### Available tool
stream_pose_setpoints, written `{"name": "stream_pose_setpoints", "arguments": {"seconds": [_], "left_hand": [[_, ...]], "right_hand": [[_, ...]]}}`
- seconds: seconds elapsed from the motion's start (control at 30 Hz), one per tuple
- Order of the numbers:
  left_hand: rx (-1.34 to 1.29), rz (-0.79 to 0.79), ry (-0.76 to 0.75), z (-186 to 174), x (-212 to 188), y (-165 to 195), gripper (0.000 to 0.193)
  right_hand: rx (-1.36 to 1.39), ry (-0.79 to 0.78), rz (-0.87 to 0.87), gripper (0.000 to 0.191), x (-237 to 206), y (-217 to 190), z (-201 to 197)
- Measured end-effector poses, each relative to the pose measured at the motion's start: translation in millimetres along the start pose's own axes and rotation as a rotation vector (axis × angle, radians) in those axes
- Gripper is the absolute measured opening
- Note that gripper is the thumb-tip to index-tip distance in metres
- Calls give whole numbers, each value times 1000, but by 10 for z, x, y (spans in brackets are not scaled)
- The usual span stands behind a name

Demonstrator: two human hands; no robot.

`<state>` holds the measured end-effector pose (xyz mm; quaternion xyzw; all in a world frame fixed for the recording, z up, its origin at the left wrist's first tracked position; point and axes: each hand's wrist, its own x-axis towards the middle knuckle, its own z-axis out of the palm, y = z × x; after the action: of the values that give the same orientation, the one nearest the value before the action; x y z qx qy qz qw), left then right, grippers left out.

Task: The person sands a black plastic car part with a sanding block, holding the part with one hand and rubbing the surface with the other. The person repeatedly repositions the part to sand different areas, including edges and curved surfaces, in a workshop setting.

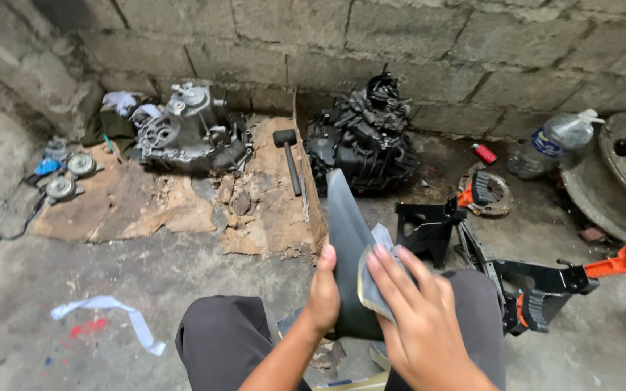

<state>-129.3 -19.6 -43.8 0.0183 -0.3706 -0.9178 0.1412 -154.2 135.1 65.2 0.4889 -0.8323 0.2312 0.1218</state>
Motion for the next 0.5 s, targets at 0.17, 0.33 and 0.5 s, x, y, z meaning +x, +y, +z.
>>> {"name": "stream_pose_setpoints", "arguments": {"seconds": [0.17, 0.33, 0.5], "left_hand": [[53, 43, 29, -28, -33, 76, 66], [119, 76, -82, 173, -88, 111, 65], [65, 68, -90, 205, -104, 188, 66]], "right_hand": [[11, 1, 48, 76, -188, -59, 34], [31, 36, 72, 72, 91, -23, -56], [29, 56, 66, 67, 130, -65, -82]]}}
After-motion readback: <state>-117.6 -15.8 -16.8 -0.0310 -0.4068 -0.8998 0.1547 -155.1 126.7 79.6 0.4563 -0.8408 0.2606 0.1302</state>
